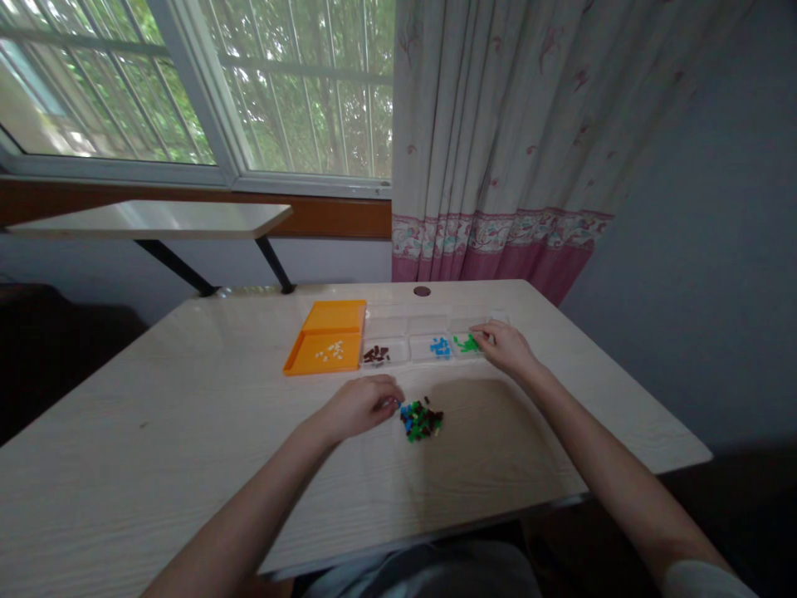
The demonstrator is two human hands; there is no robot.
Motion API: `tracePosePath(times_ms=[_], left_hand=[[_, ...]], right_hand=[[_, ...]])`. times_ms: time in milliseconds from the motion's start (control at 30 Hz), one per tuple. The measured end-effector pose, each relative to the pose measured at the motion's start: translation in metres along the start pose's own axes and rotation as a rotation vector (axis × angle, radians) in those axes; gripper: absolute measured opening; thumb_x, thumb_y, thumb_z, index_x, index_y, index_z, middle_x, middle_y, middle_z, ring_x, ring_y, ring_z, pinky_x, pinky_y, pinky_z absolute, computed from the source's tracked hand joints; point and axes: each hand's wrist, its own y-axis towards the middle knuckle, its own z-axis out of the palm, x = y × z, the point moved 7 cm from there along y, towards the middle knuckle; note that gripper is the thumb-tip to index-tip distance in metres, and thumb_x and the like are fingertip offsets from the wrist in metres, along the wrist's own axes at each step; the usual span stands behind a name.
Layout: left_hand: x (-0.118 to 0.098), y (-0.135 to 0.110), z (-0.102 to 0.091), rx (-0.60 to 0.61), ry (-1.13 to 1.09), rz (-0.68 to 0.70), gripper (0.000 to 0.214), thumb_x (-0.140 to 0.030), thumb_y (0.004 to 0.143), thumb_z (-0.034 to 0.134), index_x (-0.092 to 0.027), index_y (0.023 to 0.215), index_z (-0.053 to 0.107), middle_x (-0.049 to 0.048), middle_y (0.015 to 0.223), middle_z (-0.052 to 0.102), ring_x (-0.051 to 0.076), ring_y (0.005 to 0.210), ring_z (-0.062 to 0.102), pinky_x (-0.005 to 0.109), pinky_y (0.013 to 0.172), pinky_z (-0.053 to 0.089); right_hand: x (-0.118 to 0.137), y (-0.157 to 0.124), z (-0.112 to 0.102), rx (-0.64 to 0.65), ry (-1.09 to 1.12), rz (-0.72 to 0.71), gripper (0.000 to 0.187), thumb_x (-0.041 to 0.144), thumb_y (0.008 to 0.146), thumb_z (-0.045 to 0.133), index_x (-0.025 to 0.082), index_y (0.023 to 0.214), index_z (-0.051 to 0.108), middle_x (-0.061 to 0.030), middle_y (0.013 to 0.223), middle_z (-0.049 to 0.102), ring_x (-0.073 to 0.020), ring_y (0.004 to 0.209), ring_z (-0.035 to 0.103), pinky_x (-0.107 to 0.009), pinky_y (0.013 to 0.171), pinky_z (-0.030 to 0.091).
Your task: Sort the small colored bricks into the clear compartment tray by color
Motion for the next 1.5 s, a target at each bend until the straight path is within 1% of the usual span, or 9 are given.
tracePosePath(times_ms=[67,267,400,567,733,933,1033,1167,1500], left_hand=[[-0.001,0.000,0.000,-0.008,-0.030,0.012,0.021,-0.016,0.078,0.045,-0.019,0.091,0.062,0.0030,0.089,0.063,0.013,0.081,0.057,0.021,0.074,0.043],[-0.005,0.001,-0.003,-0.029,-0.098,0.008,0.021,-0.015,0.076,0.047,-0.018,0.089,0.063,0.0035,0.086,0.064,0.013,0.078,0.057,0.022,0.072,0.043],[-0.002,0.002,-0.006,-0.077,-0.173,-0.060,0.023,-0.014,0.074,0.049,-0.017,0.091,0.064,0.0037,0.083,0.065,0.012,0.068,0.054,0.020,0.063,0.042],[0.015,0.003,-0.002,-0.196,-0.359,-0.192,0.023,-0.016,0.073,0.050,-0.013,0.090,0.065,0.0010,0.067,0.060,0.007,0.051,0.043,0.016,0.046,0.032],[0.027,0.005,0.005,-0.291,-0.475,-0.276,0.022,-0.026,0.075,0.054,-0.010,0.085,0.066,-0.0046,0.047,0.044,0.004,0.043,0.031,0.015,0.040,0.021],[0.004,0.008,-0.006,-0.342,-0.417,-0.145,0.014,-0.023,0.074,0.059,-0.015,0.082,0.067,0.0011,0.068,0.060,0.007,0.053,0.043,0.017,0.049,0.033],[-0.005,0.009,-0.010,-0.364,-0.380,-0.084,0.012,-0.023,0.076,0.058,-0.016,0.081,0.066,0.0021,0.072,0.061,0.007,0.057,0.046,0.018,0.052,0.036],[-0.002,0.008,-0.006,-0.351,-0.348,-0.118,0.014,-0.026,0.077,0.058,-0.016,0.084,0.065,0.0001,0.066,0.058,0.007,0.054,0.044,0.017,0.050,0.034],[0.001,0.008,-0.006,-0.388,-0.379,-0.169,0.010,-0.021,0.074,0.057,-0.015,0.081,0.061,-0.0064,0.051,0.041,0.005,0.047,0.035,0.015,0.044,0.028]], right_hand=[[0.021,-0.003,0.003,0.046,0.080,-0.089,0.022,0.033,0.081,0.051,0.020,0.089,0.066,-0.0034,0.078,0.062,-0.0129,0.069,0.054,-0.023,0.064,0.038],[0.098,-0.034,0.031,0.461,0.257,-0.391,0.037,0.048,0.053,0.074,0.017,0.065,0.058,0.0043,0.058,0.053,-0.0079,0.052,0.045,-0.018,0.048,0.030],[0.125,-0.046,0.040,0.542,0.255,-0.495,0.038,0.049,0.056,0.072,0.017,0.062,0.055,0.0044,0.061,0.051,-0.0068,0.052,0.042,-0.018,0.048,0.028],[0.128,-0.044,0.044,0.483,0.227,-0.494,0.030,0.043,0.067,0.067,0.017,0.061,0.054,0.0041,0.062,0.049,-0.0069,0.053,0.041,-0.019,0.051,0.029],[0.127,-0.041,0.043,0.377,0.334,-0.404,0.022,0.038,0.070,0.067,0.017,0.070,0.059,0.0039,0.062,0.051,-0.0075,0.055,0.044,-0.018,0.052,0.031],[0.123,-0.033,0.038,0.156,0.507,-0.211,0.018,0.034,0.074,0.063,0.017,0.076,0.066,0.0034,0.056,0.048,-0.0073,0.051,0.041,-0.018,0.049,0.031],[0.120,-0.032,0.043,0.151,0.575,-0.152,0.018,0.034,0.073,0.064,0.016,0.076,0.067,0.0036,0.054,0.048,-0.0069,0.049,0.040,-0.017,0.046,0.031],[0.119,-0.032,0.047,0.183,0.618,-0.118,0.020,0.036,0.074,0.063,0.016,0.076,0.067,0.0037,0.054,0.049,-0.0064,0.048,0.040,-0.016,0.044,0.031],[0.121,-0.032,0.041,0.114,0.562,-0.162,0.016,0.033,0.072,0.065,0.018,0.078,0.067,0.0028,0.058,0.053,-0.0069,0.050,0.044,-0.017,0.047,0.034]])
